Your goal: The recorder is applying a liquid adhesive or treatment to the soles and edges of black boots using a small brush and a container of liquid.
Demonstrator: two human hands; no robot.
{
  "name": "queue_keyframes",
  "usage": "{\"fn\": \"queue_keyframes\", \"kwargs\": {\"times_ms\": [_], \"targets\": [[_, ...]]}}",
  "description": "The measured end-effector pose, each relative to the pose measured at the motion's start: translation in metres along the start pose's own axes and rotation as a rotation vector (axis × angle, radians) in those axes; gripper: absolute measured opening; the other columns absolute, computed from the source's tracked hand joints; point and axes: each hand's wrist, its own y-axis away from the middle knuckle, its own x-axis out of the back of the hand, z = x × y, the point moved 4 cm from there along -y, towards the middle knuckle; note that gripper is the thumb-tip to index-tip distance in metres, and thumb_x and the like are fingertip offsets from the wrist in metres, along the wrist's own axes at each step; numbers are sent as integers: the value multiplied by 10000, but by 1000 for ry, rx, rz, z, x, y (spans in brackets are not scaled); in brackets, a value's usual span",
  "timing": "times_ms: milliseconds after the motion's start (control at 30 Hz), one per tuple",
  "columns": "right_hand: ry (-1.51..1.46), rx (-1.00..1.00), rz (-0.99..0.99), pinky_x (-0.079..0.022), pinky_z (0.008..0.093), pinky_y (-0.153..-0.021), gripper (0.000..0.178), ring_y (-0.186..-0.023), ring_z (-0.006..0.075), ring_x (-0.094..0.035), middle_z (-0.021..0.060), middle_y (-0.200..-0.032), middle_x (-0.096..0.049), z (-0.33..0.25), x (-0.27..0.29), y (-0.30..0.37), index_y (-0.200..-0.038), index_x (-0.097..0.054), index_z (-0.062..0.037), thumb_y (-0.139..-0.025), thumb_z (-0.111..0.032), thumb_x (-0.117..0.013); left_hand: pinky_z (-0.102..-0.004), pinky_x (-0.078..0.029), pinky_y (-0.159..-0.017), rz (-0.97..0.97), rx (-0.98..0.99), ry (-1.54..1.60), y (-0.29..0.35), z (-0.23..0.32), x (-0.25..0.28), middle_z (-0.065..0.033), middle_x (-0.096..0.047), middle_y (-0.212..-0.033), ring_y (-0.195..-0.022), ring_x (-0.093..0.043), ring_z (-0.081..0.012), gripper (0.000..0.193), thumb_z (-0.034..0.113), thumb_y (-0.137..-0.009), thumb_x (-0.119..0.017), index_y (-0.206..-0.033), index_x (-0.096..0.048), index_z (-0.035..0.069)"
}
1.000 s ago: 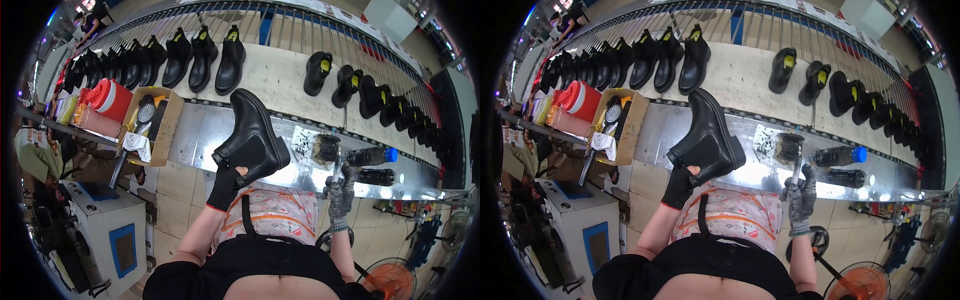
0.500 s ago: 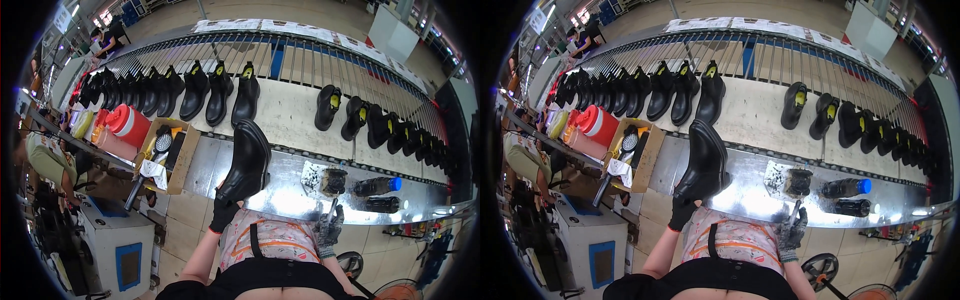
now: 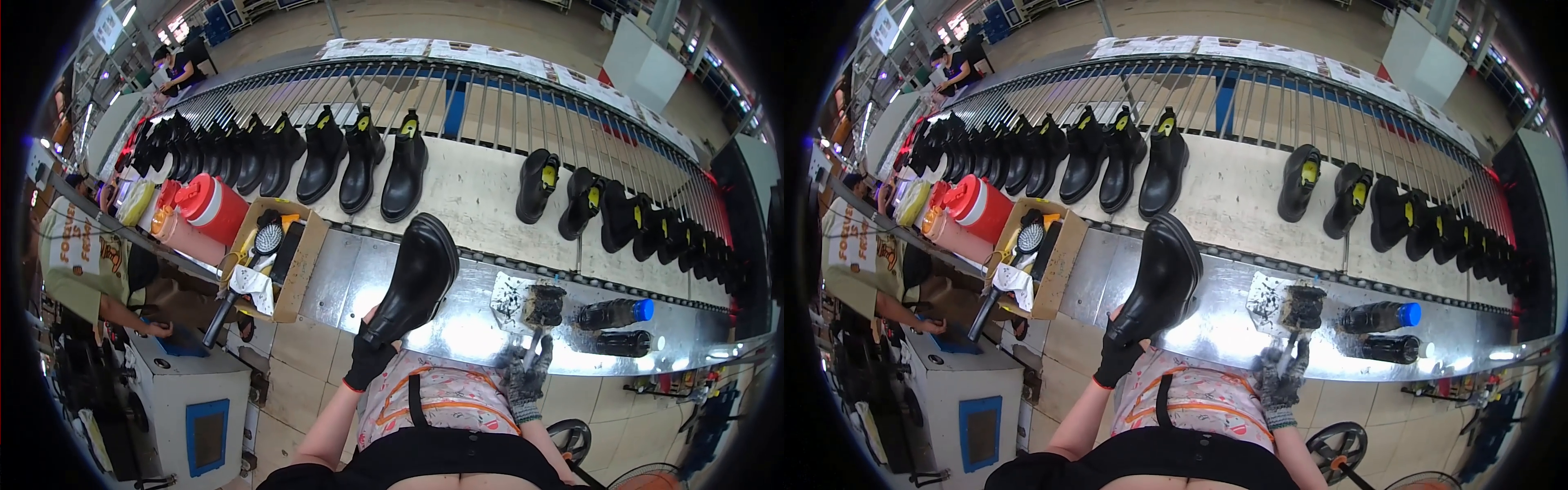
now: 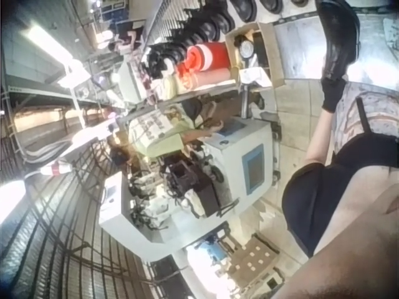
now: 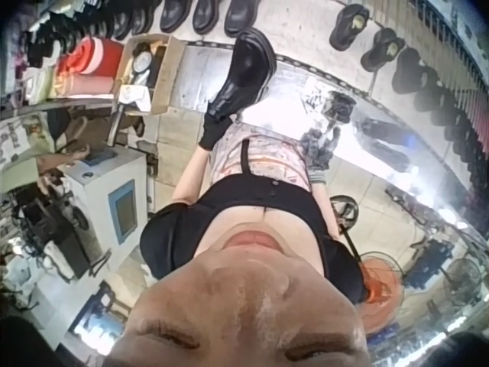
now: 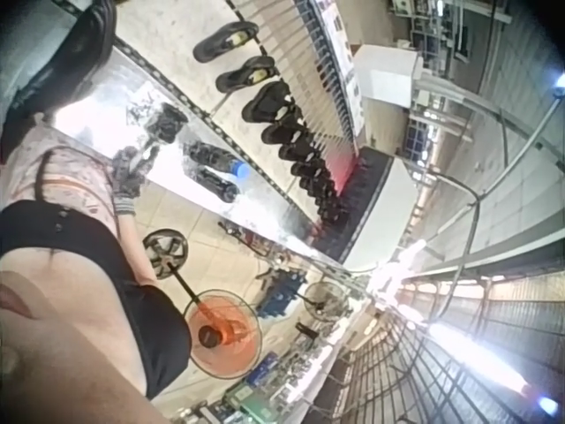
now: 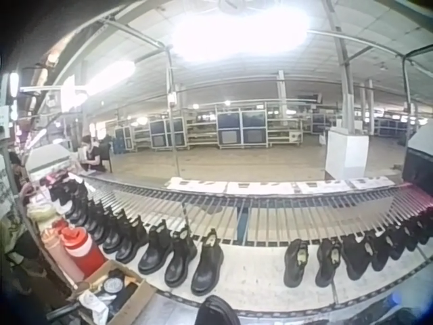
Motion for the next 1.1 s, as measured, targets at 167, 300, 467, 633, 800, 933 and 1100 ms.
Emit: {"fn": "queue_keyframes", "kwargs": {"times_ms": [167,300,467,633,800,933,1100], "targets": [[1117,888,-338,-464,330,-699,498,-831,221,-574,110,-909,-620,-60,-79,-23,-1277,-448,24,-932,-333,-460,-290,-490,-820,-42,-39,-191,1,29,-11,-128,-615,-1106,-962,-630,-194,666,8,-720,-680,-1329,-414,51],[1073,710,-456,-427,370,-864,684,-974,258,-549,130,-1146,-580,-73,-124,-41,-1288,-449,-15,-765,-375,-702,-284,-496,-803,-78,-54,-272,2,29,-20,-148,-632,-1095,-944,-647,-211,619,-7,-722,-667,-1302,-460,54],[1083,702,-357,-361,451,-948,759,-1074,342,-473,166,-1129,-532,-73,-121,-40,-1229,-483,-10,-652,-397,-786,-307,-507,-787,-101,-253,-380,-2,51,-36,-177,-597,-1179,-961,-640,-273,598,-10,-714,-653,-1283,-496,83],[1015,642,-257,-364,453,-945,731,-1073,349,-468,180,-1116,-527,-65,-103,-39,-1194,-501,-24,-615,-339,-818,-319,-514,-712,-114,-355,-439,-5,50,-36,-171,-584,-1212,-859,-642,-275,558,7,-706,-663,-1241,-540,108],[983,579,-271,-370,446,-942,746,-1083,348,-464,184,-1117,-525,-82,-111,-43,-1191,-503,-25,-605,-350,-830,-329,-500,-717,-120,-445,-423,-40,50,-38,-158,-584,-1210,-814,-617,-272,545,15,-711,-666,-1236,-549,108],[930,612,-236,-380,445,-931,702,-1050,350,-486,178,-1076,-544,-83,-132,-42,-1117,-553,-27,-591,-401,-831,-349,-453,-899,-307,-202,-594,-71,16,-14,-180,-585,-1166,-1081,-569,-309,638,-12,-712,-637,-1319,-471,88],[1076,716,-257,-446,407,-800,624,-901,289,-564,79,-895,-612,-76,-162,-32,-1025,-627,-90,-556,-447,-834,-327,-428,-915,-10,-145,-387,-111,57,34,-137,-604,-1103,-1083,-558,-270,464,-2,-730,-644,-1185,-558,32]]}}
